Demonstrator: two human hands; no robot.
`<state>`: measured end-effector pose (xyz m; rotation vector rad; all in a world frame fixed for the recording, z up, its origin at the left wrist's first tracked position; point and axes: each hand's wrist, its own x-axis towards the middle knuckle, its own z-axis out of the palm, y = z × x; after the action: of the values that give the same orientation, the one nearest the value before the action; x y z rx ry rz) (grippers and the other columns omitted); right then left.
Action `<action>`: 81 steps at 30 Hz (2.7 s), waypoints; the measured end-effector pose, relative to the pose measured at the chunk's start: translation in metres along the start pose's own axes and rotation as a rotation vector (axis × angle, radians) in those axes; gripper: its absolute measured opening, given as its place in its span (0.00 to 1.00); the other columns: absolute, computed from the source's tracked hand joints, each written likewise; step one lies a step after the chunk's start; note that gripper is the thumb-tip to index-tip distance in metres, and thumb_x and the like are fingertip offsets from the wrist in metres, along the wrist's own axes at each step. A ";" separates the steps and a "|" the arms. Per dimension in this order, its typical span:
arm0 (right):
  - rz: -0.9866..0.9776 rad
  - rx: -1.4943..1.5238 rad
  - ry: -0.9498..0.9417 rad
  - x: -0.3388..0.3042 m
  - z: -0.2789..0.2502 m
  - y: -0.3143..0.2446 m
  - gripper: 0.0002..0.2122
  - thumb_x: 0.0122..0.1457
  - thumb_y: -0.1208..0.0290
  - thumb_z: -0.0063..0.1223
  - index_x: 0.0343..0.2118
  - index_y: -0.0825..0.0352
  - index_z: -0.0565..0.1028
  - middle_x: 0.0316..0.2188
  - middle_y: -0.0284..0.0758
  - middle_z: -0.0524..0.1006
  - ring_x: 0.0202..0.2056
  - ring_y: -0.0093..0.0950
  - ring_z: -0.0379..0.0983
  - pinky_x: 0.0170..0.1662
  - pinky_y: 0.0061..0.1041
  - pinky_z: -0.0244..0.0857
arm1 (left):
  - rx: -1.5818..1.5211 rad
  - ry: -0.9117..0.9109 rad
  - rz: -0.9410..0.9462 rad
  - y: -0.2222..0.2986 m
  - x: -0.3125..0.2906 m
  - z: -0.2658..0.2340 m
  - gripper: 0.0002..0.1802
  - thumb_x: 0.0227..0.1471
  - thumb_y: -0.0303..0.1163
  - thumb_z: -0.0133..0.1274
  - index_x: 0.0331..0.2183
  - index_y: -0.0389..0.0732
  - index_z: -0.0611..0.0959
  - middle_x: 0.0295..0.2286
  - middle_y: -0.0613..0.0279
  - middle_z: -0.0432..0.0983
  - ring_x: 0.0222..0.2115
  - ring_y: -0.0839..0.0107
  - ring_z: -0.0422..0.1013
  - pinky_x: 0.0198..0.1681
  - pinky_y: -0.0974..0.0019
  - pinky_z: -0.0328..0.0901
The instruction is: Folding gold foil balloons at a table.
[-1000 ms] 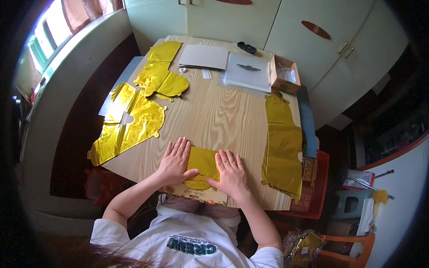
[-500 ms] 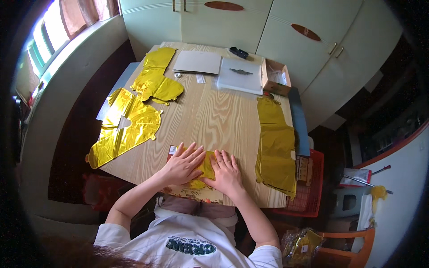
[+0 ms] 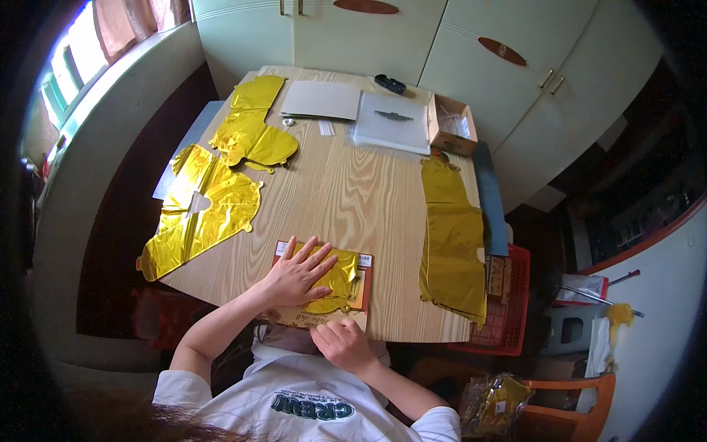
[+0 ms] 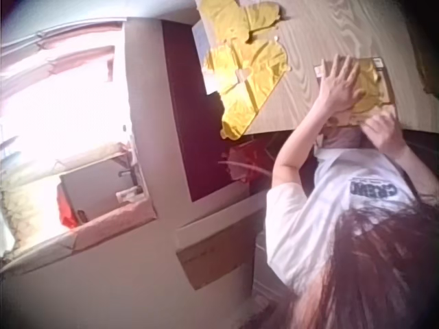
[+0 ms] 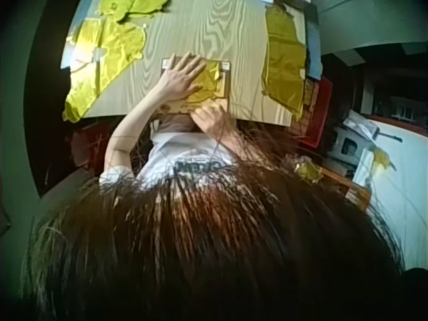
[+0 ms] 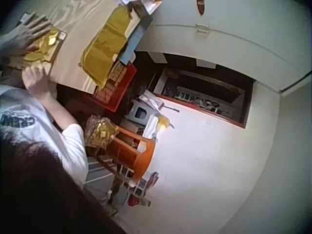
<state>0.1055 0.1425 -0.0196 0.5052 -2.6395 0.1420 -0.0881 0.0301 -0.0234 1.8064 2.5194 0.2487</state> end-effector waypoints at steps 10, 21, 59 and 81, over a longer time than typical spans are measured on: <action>0.156 0.106 -0.001 0.018 0.002 -0.009 0.07 0.52 0.65 0.56 0.25 0.57 0.70 0.26 0.27 0.67 0.33 0.24 0.68 0.40 0.28 0.59 | -0.019 -0.001 0.021 -0.003 0.000 0.001 0.43 0.57 0.66 0.34 0.63 0.47 0.59 0.64 0.55 0.49 0.66 0.50 0.41 0.63 0.34 0.34; 0.099 -0.036 -0.116 0.017 -0.014 -0.011 0.04 0.51 0.66 0.51 0.24 0.57 0.68 0.24 0.27 0.66 0.32 0.23 0.66 0.39 0.27 0.58 | -0.032 -0.002 0.040 -0.006 0.000 -0.001 0.44 0.55 0.68 0.36 0.63 0.48 0.60 0.64 0.54 0.49 0.65 0.49 0.41 0.63 0.33 0.35; 1.033 0.434 0.863 -0.084 -0.111 0.108 0.06 0.66 0.72 0.42 0.42 0.67 0.62 0.35 0.31 0.67 0.36 0.19 0.63 0.42 0.21 0.59 | 0.092 -0.206 0.307 0.026 -0.048 -0.036 0.54 0.45 0.65 0.51 0.62 0.37 0.58 0.63 0.49 0.51 0.65 0.58 0.47 0.66 0.51 0.42; 0.763 0.216 0.032 0.009 0.000 0.081 0.11 0.59 0.73 0.48 0.45 0.60 0.74 0.34 0.40 0.75 0.37 0.39 0.75 0.35 0.37 0.71 | -2.199 0.159 -0.731 0.019 -0.099 -0.055 0.16 0.64 0.33 0.42 0.48 0.33 0.72 0.44 0.54 0.74 0.46 0.61 0.73 0.49 0.55 0.70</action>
<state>0.0678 0.2145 -0.0172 -0.4618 -2.6553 0.6592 -0.0451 -0.0632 0.0265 -0.0516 1.0277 1.8692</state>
